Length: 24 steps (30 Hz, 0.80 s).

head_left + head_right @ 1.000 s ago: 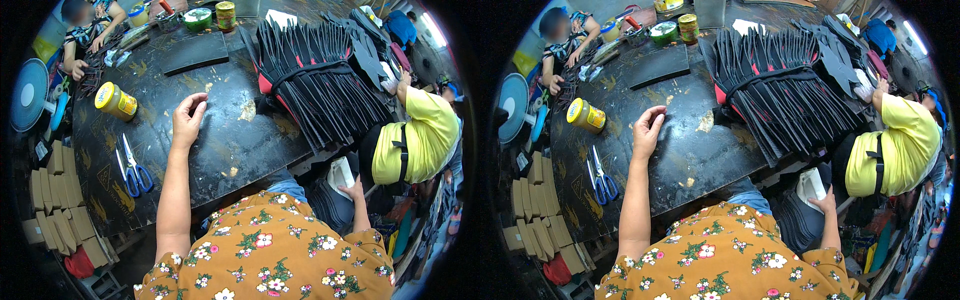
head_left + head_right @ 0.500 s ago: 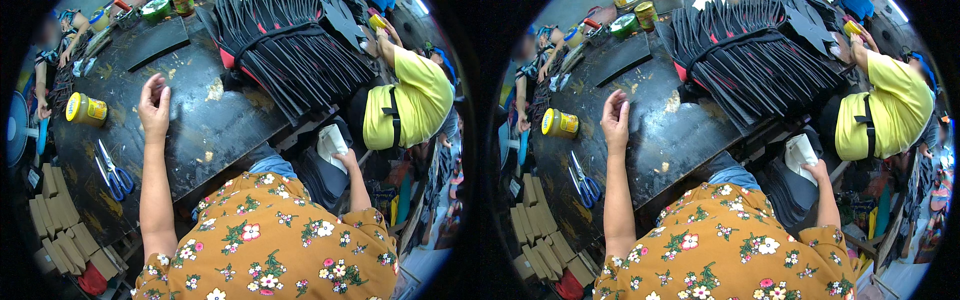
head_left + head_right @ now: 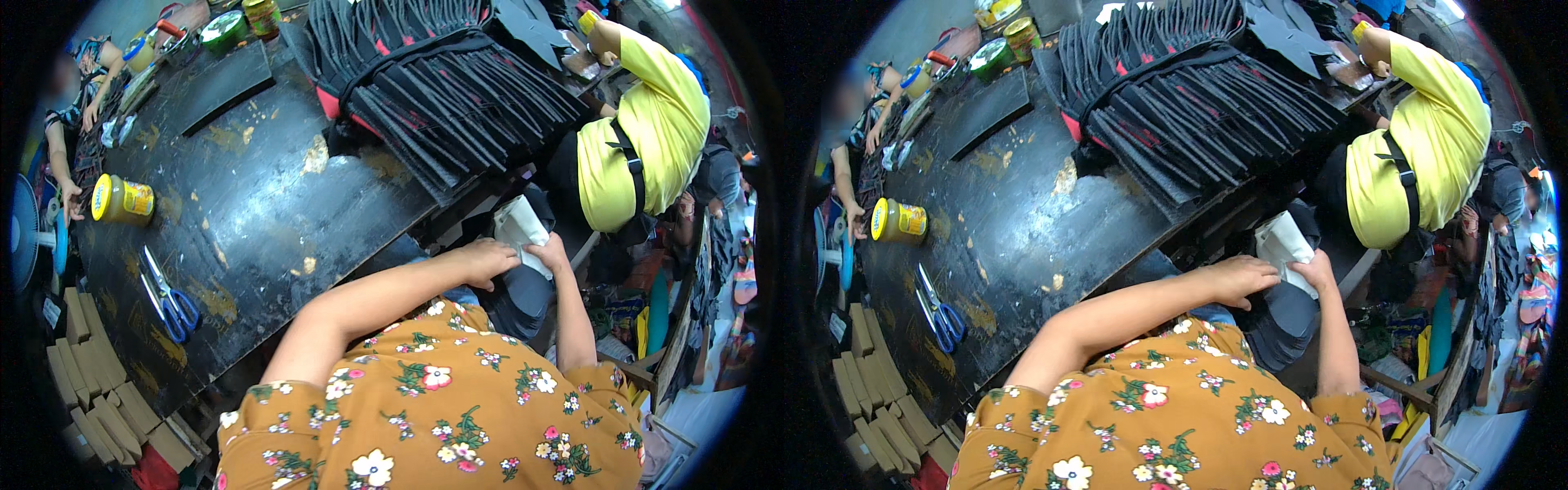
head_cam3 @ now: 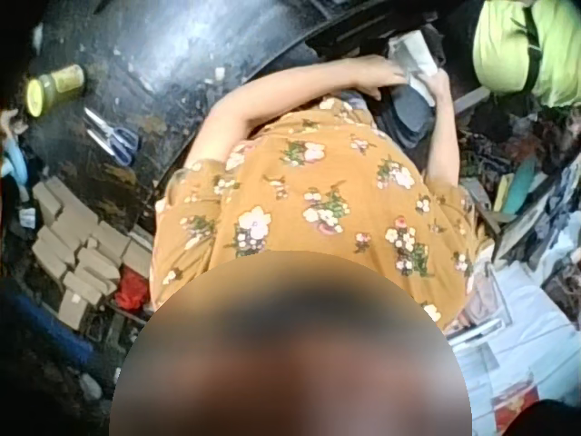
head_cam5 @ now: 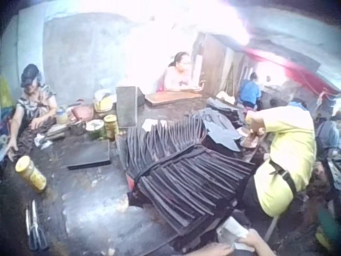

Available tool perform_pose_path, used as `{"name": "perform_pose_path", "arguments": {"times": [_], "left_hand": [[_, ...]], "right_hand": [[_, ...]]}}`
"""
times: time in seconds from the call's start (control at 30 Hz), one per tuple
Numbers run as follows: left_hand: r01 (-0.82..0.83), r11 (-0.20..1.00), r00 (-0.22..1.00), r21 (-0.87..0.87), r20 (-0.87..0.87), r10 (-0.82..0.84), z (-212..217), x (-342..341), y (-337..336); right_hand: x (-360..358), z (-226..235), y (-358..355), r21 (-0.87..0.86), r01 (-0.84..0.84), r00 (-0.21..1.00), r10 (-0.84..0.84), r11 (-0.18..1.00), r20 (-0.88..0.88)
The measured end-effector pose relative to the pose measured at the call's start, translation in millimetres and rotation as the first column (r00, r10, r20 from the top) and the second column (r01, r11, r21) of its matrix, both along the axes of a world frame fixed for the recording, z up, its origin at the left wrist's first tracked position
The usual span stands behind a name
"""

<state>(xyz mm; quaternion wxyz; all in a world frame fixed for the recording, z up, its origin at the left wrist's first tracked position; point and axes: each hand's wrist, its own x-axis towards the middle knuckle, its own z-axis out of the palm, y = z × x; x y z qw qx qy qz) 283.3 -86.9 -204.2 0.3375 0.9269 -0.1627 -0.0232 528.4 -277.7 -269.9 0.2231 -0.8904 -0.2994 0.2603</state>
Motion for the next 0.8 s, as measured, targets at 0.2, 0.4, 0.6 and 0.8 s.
{"name": "perform_pose_path", "arguments": {"times": [0.2, 0.4, 0.6, 0.8], "left_hand": [[0.031, 0.967, 0.986, 0.253, -0.169, 0.012, -60, 29, -30], [0.144, 0.914, 0.927, 0.38, -0.375, 0.01, -79, 22, -32], [0.178, 0.884, 0.917, 0.432, -0.399, 0.011, -79, 23, -27], [0.108, 0.944, 0.922, 0.312, -0.386, 0.023, -73, 19, -21]], "right_hand": [[-25, 24, -1, 0.006, -0.02, 0.981, 0.019, 1.0, 0.191], [-21, 72, 1, 0.173, 0.116, 0.807, -0.194, 0.978, 0.558], [-11, 130, 1, 0.317, -0.017, 0.792, -0.181, 0.948, 0.583], [-22, 181, -38, 0.224, -0.023, 0.632, -0.16, 0.974, 0.759]]}}
